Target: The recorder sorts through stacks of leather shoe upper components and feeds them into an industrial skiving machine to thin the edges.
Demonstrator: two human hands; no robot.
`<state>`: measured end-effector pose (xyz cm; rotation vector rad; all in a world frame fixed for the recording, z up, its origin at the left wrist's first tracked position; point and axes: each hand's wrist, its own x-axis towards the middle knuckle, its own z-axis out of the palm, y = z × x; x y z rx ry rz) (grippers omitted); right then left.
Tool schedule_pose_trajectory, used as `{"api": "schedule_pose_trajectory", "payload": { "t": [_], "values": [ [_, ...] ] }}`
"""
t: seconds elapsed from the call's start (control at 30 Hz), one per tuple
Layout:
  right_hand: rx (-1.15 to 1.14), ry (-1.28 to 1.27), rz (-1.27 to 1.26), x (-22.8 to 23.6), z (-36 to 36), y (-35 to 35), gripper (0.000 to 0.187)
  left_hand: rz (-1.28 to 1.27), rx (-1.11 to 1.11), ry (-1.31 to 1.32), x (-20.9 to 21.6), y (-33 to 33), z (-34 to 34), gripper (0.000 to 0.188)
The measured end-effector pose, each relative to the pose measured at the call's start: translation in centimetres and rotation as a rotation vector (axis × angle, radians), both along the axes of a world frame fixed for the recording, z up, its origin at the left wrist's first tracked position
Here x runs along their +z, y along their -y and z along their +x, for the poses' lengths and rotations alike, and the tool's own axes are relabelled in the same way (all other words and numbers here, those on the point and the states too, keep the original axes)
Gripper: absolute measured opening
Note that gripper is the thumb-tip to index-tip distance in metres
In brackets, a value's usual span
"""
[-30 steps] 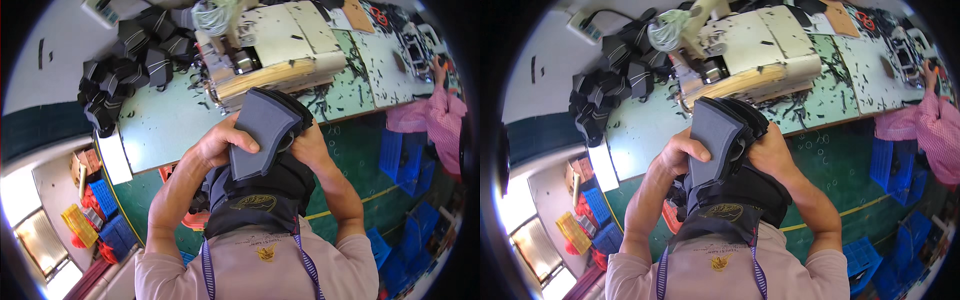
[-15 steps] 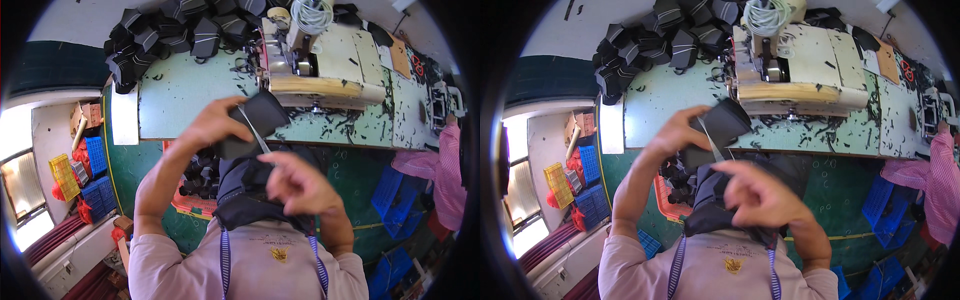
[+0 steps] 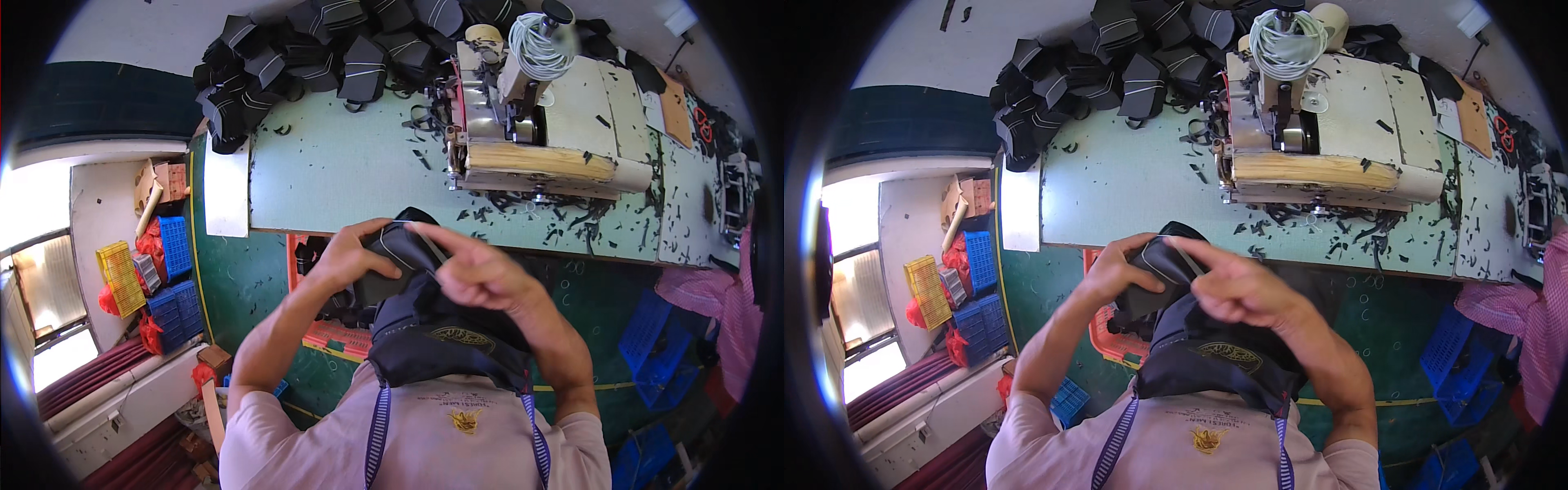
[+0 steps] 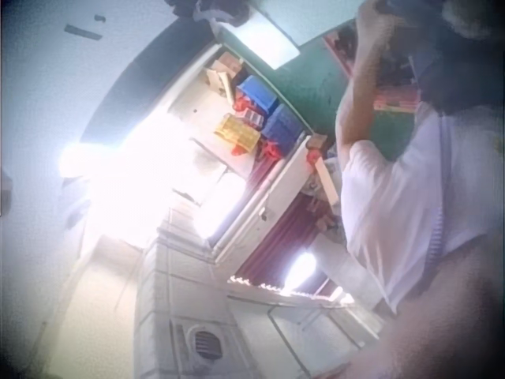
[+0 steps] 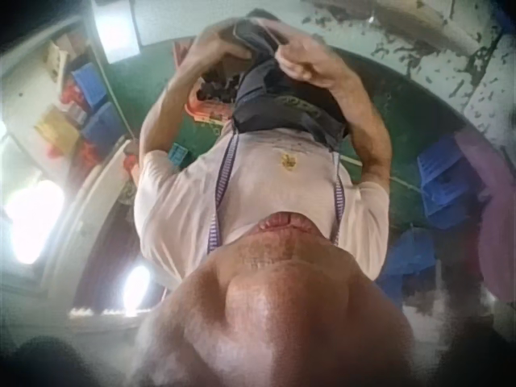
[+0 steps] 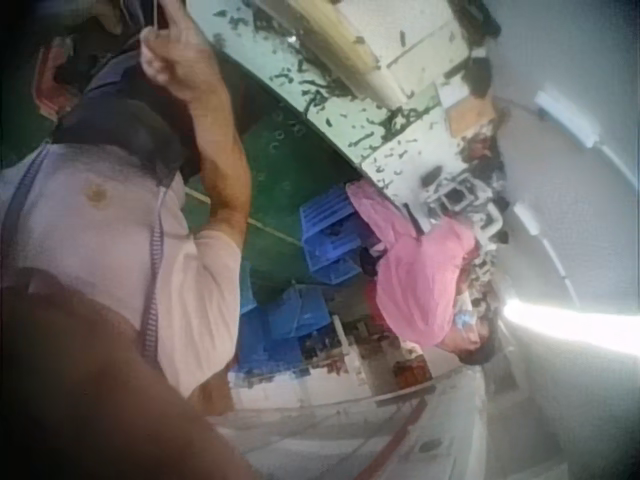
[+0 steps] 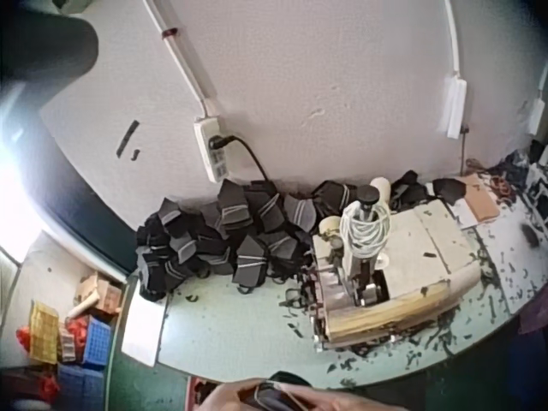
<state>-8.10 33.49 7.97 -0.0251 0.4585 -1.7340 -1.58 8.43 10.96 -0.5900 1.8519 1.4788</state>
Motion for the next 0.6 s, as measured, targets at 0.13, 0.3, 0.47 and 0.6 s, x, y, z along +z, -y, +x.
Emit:
{"api": "schedule_pose_trajectory", "payload": {
  "t": [0.13,0.3,0.47,0.6],
  "values": [
    [0.007,-0.816,0.073,-1.1,6.4,6.2,0.078,-0.77,-0.384,-0.341,-2.3,0.0,3.9,0.063],
    [-0.119,-1.37,0.279,-2.9,5.8,4.5,0.051,-0.726,-0.907,0.036,-4.7,8.2,7.2,0.061],
    [-0.121,-0.866,0.652,-4.1,3.2,0.7,0.035,-0.69,-0.127,-0.331,-8.1,11.6,-7.2,0.057],
    [-0.168,-0.727,0.699,-4.7,3.1,-0.5,0.033,-0.727,0.195,-0.603,-10.9,12.4,-21.3,0.083]
  ]
}}
